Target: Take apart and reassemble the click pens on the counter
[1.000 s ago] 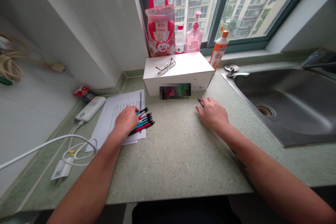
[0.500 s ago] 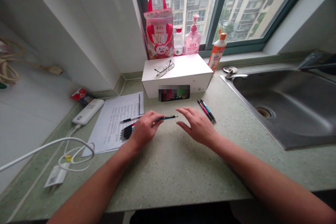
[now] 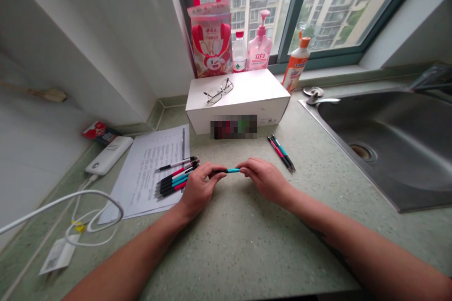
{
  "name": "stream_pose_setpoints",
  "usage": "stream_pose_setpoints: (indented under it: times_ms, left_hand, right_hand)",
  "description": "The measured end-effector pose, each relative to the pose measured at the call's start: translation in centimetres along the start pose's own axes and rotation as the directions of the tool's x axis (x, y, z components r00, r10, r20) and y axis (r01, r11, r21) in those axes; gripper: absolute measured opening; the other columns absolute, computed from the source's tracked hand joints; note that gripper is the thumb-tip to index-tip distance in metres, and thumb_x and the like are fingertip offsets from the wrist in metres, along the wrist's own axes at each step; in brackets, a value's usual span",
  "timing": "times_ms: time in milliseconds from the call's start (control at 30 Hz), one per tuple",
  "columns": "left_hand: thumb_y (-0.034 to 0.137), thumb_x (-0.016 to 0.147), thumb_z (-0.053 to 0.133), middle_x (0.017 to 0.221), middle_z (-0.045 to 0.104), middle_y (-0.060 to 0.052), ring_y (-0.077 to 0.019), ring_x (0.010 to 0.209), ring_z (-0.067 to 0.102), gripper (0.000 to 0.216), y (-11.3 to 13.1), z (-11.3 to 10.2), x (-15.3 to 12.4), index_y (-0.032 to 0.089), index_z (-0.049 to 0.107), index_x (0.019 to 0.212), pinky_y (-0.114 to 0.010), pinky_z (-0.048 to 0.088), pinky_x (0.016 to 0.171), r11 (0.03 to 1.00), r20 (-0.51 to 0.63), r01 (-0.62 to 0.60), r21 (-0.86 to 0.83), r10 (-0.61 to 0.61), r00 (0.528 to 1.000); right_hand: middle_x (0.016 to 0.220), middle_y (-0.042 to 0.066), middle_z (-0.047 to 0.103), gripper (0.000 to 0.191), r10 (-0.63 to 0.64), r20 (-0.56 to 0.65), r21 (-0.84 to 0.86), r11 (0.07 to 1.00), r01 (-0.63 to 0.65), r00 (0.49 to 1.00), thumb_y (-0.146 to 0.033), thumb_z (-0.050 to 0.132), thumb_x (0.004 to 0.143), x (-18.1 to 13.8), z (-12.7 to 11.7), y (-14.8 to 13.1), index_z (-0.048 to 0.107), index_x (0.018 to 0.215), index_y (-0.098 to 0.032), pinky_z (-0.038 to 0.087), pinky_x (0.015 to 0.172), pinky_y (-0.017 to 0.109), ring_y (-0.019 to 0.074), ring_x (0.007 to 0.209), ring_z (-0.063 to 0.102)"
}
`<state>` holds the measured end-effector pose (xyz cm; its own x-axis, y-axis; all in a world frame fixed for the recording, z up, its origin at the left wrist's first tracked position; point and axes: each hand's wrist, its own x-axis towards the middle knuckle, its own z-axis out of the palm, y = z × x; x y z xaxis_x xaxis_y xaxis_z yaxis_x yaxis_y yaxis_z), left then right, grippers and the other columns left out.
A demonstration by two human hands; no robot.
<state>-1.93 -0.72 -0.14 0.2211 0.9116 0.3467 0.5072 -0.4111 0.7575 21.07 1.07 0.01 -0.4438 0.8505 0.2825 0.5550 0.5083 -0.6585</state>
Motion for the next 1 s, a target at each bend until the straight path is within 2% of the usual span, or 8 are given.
stream_pose_setpoints:
  times_ms: [100,167,333,467,633,800,900,1000]
  left_hand:
    - [0.040,0.101,0.052,0.069,0.072,-0.002,-0.0147,0.061,0.064,0.031,0.03,0.20,-0.09,0.018,0.073,0.095,-0.025,0.050,0.060,0.978,0.075,0.167,-0.126,-0.159,0.985]
    - [0.042,0.101,0.050,0.063,0.070,-0.001,-0.0144,0.058,0.063,0.034,0.09,0.37,-0.15,0.017,0.073,0.094,-0.025,0.050,0.058,0.966,0.090,0.209,-0.153,-0.197,0.976]
    - [0.034,0.098,0.058,0.086,0.075,-0.004,-0.0176,0.078,0.069,0.020,0.43,0.47,-0.32,0.020,0.073,0.099,-0.029,0.053,0.073,0.998,0.024,0.056,-0.041,-0.055,0.998]
    - [0.027,0.096,0.062,0.090,0.073,-0.004,-0.0184,0.085,0.067,0.011,0.65,0.49,-0.45,0.021,0.071,0.097,-0.031,0.053,0.080,0.998,0.002,-0.069,0.010,0.069,0.998]
    - [0.025,0.096,0.062,0.091,0.073,-0.003,-0.0179,0.085,0.067,0.010,0.60,0.53,-0.51,0.021,0.071,0.098,-0.030,0.052,0.080,0.998,0.002,-0.055,0.019,0.055,0.998]
    - [0.027,0.096,0.062,0.090,0.073,-0.003,-0.0180,0.084,0.068,0.010,0.53,0.55,-0.49,0.021,0.071,0.097,-0.031,0.052,0.079,0.998,-0.009,-0.062,0.023,0.062,0.998]
    - [0.028,0.096,0.062,0.090,0.074,-0.003,-0.0184,0.084,0.068,0.011,0.60,0.55,-0.52,0.021,0.071,0.097,-0.031,0.053,0.078,0.998,0.002,-0.054,0.029,0.054,0.999]
    - [0.028,0.096,0.062,0.090,0.074,-0.003,-0.0183,0.084,0.068,0.011,0.62,0.54,-0.55,0.021,0.071,0.098,-0.031,0.053,0.079,0.998,0.002,-0.056,0.032,0.056,0.998]
  right_hand:
    - [0.091,0.005,0.069,0.016,-0.047,-0.050,0.028,0.998,0.048,0.998,-0.024,0.055,0.101,0.01,0.04,-0.10,0.070,0.103,-0.020,0.049,0.075,0.031,0.0179,0.086,0.064]
    - [0.096,0.006,0.069,0.016,-0.075,-0.055,0.014,0.997,0.076,0.996,-0.023,0.054,0.100,0.00,0.02,-0.18,0.069,0.104,-0.020,0.050,0.078,0.033,0.0188,0.090,0.064]
    - [0.107,0.009,0.071,0.027,-0.009,0.030,-0.088,0.996,0.011,1.000,-0.034,0.056,0.099,-0.17,0.12,-0.40,0.065,0.122,-0.022,0.052,0.080,0.036,0.0211,0.094,0.067]
    - [0.093,0.006,0.071,0.027,0.010,0.070,-0.144,0.990,0.000,0.998,-0.037,0.048,0.104,-0.34,0.19,-0.62,0.072,0.105,-0.023,0.050,0.076,0.033,0.0201,0.088,0.067]
    - [0.102,0.007,0.068,0.017,-0.057,0.014,-0.088,0.994,0.058,0.998,-0.032,0.057,0.099,-0.36,0.04,-0.90,0.068,0.106,-0.020,0.049,0.078,0.032,0.0199,0.091,0.065]
    - [0.097,0.007,0.070,0.025,-0.055,0.091,-0.160,0.985,0.069,0.994,-0.036,0.051,0.102,-0.43,0.35,-0.90,0.067,0.114,-0.021,0.049,0.078,0.035,0.0215,0.091,0.065]
    - [0.094,0.007,0.069,0.023,-0.099,0.056,-0.161,0.981,0.107,0.993,-0.032,0.049,0.103,-0.48,0.49,-0.84,0.068,0.106,-0.021,0.049,0.078,0.034,0.0207,0.090,0.064]
    - [0.102,0.008,0.069,0.020,-0.105,0.023,-0.145,0.984,0.108,0.994,-0.033,0.055,0.100,-0.48,0.47,-0.87,0.066,0.111,-0.020,0.049,0.080,0.035,0.0215,0.094,0.064]
